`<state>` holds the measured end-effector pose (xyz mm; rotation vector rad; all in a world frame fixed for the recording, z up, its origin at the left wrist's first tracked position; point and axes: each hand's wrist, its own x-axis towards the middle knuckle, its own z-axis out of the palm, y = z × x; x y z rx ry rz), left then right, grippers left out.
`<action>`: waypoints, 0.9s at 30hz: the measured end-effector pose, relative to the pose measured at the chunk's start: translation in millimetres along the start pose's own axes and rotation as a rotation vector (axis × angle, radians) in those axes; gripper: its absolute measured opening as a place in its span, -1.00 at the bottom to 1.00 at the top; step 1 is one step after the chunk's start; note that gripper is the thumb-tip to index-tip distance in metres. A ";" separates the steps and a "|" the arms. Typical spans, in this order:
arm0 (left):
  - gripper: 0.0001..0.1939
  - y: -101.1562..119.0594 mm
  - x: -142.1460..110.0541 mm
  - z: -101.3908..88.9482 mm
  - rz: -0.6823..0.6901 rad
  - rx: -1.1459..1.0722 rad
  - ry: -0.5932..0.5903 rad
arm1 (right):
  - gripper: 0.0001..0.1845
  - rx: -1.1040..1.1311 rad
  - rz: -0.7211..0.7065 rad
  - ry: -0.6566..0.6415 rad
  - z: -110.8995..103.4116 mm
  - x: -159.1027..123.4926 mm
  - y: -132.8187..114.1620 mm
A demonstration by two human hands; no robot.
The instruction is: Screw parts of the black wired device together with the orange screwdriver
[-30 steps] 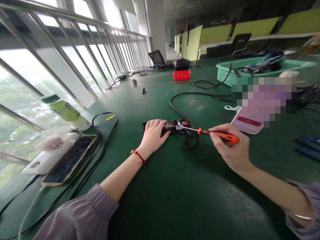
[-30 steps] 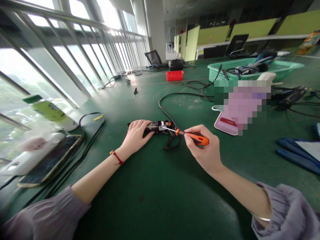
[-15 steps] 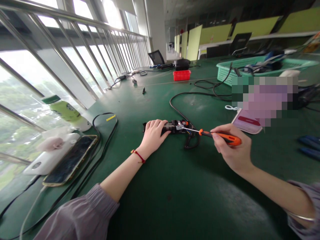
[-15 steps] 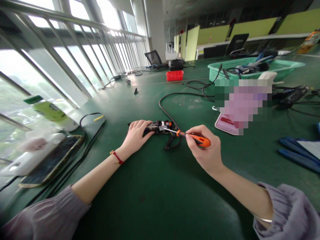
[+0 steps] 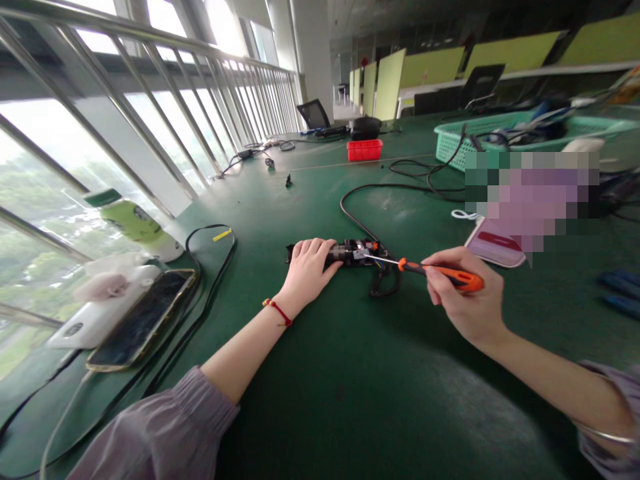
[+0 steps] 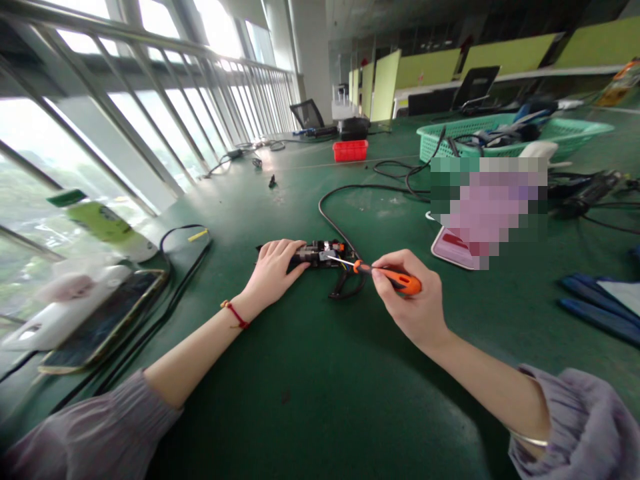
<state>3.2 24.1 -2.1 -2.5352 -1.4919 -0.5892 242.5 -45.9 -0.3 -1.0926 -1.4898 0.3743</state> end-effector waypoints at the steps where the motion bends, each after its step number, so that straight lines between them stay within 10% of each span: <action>1: -0.64 0.0 -0.1 0.2 0.002 0.008 0.001 | -0.97 0.000 -0.003 0.007 0.3 -0.3 -0.4; 15: -0.65 0.3 -0.5 -1.1 0.011 0.038 0.000 | -0.88 0.123 0.063 -0.101 -0.8 0.7 -0.5; 27: -0.68 -1.9 4.4 -3.1 0.053 0.010 0.043 | -0.75 0.047 -0.129 0.081 1.5 -3.9 10.6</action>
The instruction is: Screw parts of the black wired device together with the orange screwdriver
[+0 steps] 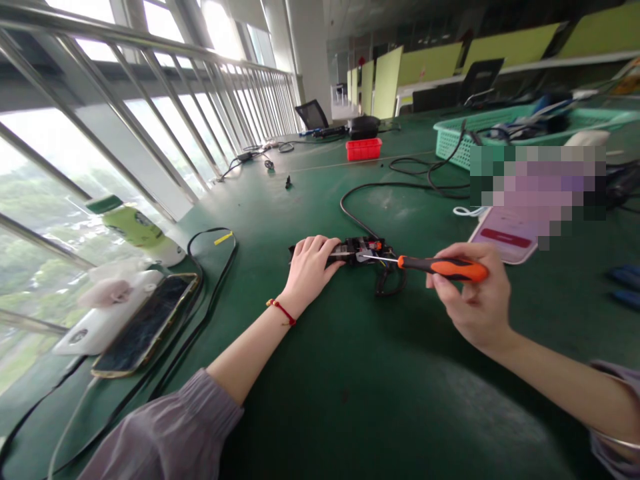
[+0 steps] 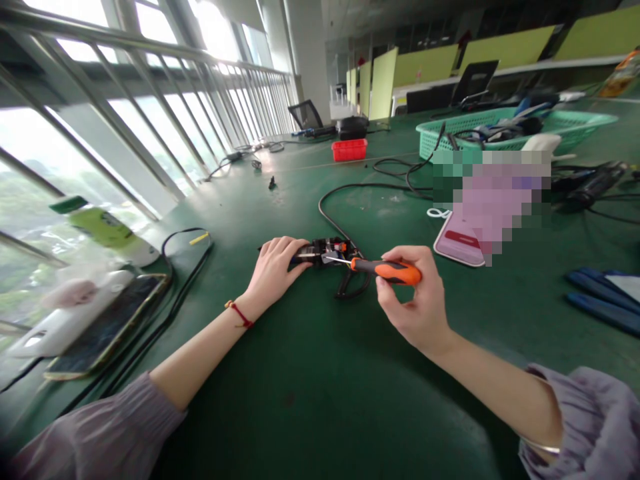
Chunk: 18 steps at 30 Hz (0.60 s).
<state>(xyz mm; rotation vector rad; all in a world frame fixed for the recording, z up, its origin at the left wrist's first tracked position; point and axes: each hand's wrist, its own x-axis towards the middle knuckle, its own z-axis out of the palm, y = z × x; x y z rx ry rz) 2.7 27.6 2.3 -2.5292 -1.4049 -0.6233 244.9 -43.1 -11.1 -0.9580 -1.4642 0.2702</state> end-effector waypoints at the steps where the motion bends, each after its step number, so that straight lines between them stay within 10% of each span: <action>1: -0.68 -0.8 1.3 0.3 0.005 0.012 0.004 | -0.77 -0.005 0.001 -0.020 0.0 -0.4 0.6; 18: -0.65 -5.1 1.3 3.2 -0.018 -0.030 0.034 | -0.64 -0.246 -0.324 -0.100 2.9 -0.3 -18.8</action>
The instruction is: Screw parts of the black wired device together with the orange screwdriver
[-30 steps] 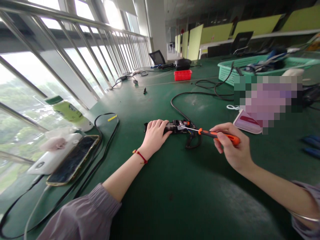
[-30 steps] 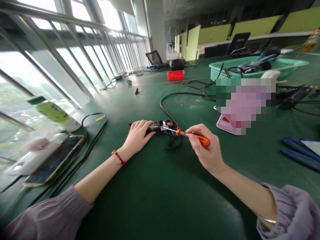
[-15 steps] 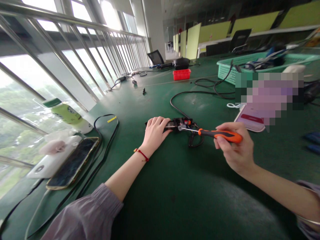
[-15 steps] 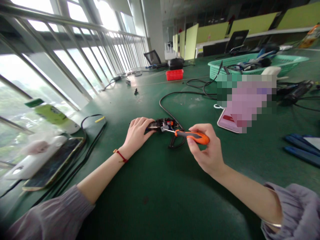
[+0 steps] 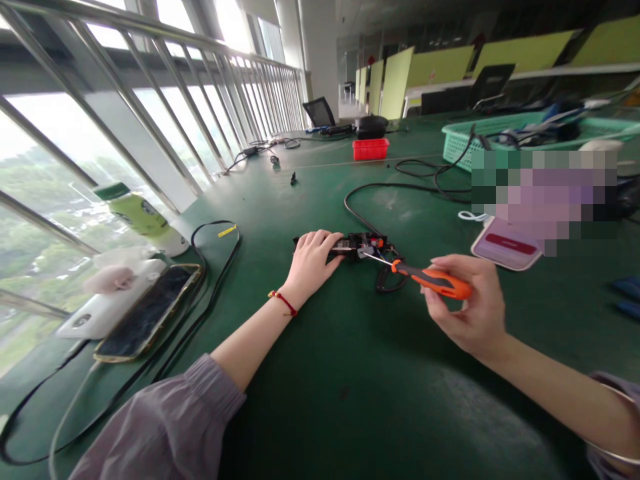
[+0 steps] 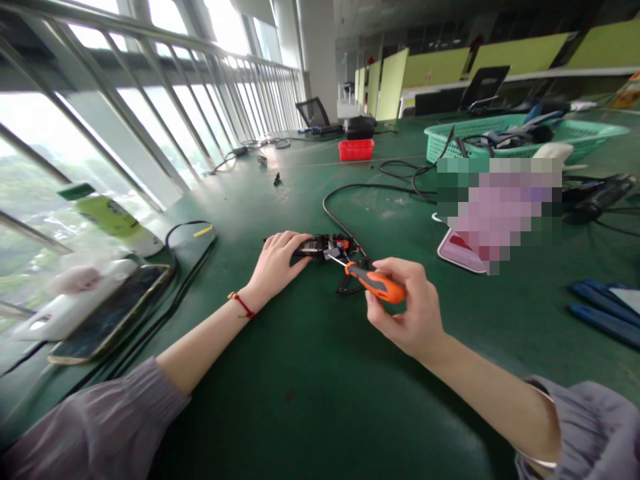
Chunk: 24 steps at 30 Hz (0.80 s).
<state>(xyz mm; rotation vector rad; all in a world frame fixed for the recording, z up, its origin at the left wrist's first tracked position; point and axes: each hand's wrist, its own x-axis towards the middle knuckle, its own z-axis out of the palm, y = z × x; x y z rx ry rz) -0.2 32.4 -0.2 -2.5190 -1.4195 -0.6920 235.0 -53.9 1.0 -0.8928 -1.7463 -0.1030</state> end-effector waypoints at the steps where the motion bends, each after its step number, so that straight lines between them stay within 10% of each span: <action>1: -0.65 0.1 0.0 -0.2 -0.002 0.002 0.000 | -0.67 -0.014 0.000 -0.019 -1.0 0.6 -0.5; 24: -0.65 1.4 -1.0 -1.9 0.002 0.018 0.001 | -0.62 -0.053 -0.063 0.017 -1.8 2.3 -2.1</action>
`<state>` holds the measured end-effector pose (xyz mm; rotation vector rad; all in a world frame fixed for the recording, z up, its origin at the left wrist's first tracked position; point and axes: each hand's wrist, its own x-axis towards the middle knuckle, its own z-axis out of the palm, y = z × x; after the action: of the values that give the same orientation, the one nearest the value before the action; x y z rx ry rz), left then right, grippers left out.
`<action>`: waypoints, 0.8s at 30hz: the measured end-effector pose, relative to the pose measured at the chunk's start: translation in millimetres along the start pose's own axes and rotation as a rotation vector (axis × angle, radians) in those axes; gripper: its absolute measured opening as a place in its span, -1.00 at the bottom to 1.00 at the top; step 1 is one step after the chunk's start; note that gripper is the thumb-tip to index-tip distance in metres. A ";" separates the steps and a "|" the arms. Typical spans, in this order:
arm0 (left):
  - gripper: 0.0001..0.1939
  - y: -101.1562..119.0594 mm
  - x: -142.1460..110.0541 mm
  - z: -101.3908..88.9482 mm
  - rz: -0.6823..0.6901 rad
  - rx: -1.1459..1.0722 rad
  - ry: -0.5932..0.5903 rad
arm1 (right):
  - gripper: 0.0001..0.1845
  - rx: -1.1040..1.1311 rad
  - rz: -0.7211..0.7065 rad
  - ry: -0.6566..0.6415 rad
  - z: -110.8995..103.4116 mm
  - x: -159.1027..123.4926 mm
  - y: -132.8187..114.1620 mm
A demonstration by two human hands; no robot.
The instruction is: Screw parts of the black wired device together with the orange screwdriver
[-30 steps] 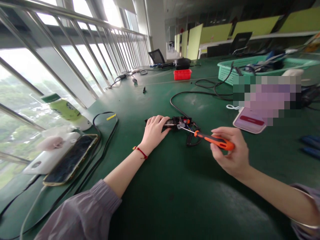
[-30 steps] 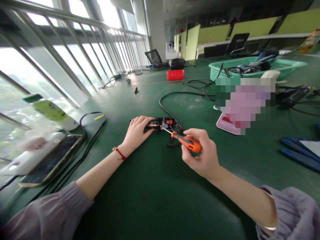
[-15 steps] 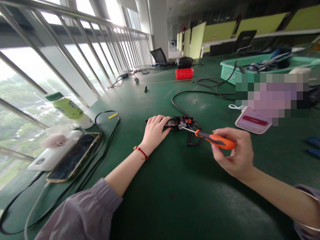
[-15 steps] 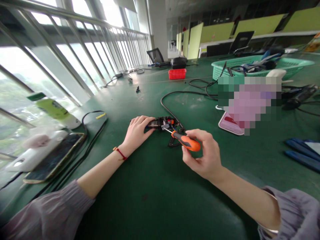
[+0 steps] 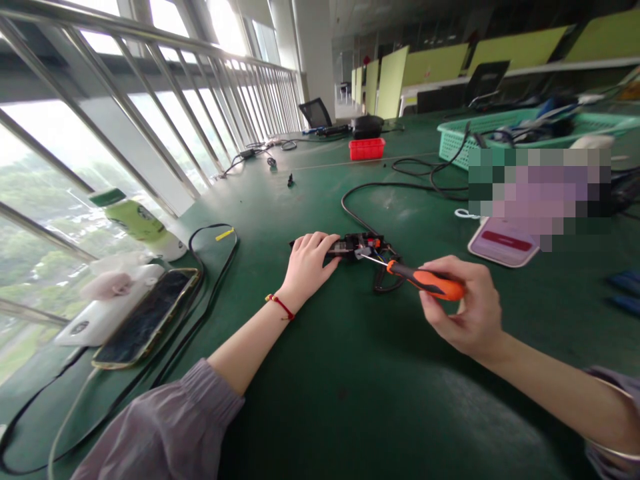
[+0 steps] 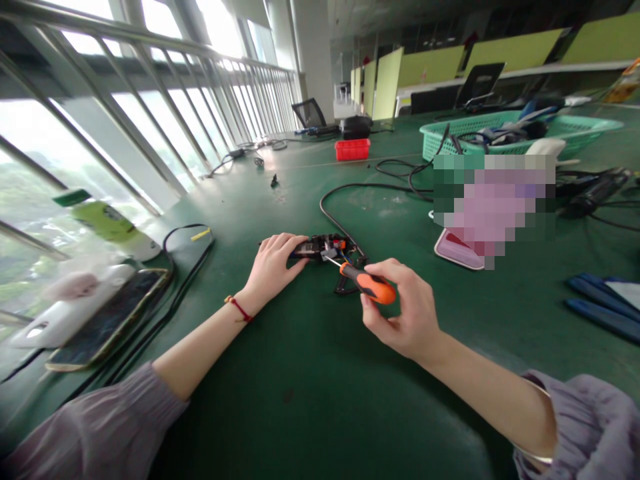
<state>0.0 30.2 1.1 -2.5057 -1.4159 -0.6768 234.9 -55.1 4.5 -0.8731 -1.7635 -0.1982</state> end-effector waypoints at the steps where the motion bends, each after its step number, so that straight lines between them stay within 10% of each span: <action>1: -0.65 0.1 0.0 -0.1 0.000 0.001 0.001 | -0.64 0.008 0.001 -0.026 -0.3 0.3 0.1; 24: -0.65 0.0 0.1 0.7 0.009 0.003 0.010 | -0.65 0.025 -0.109 -0.031 2.3 3.2 0.9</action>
<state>0.2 30.6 0.5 -2.5012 -1.4007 -0.6840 233.3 -51.8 6.2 -0.7668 -1.8404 -0.2344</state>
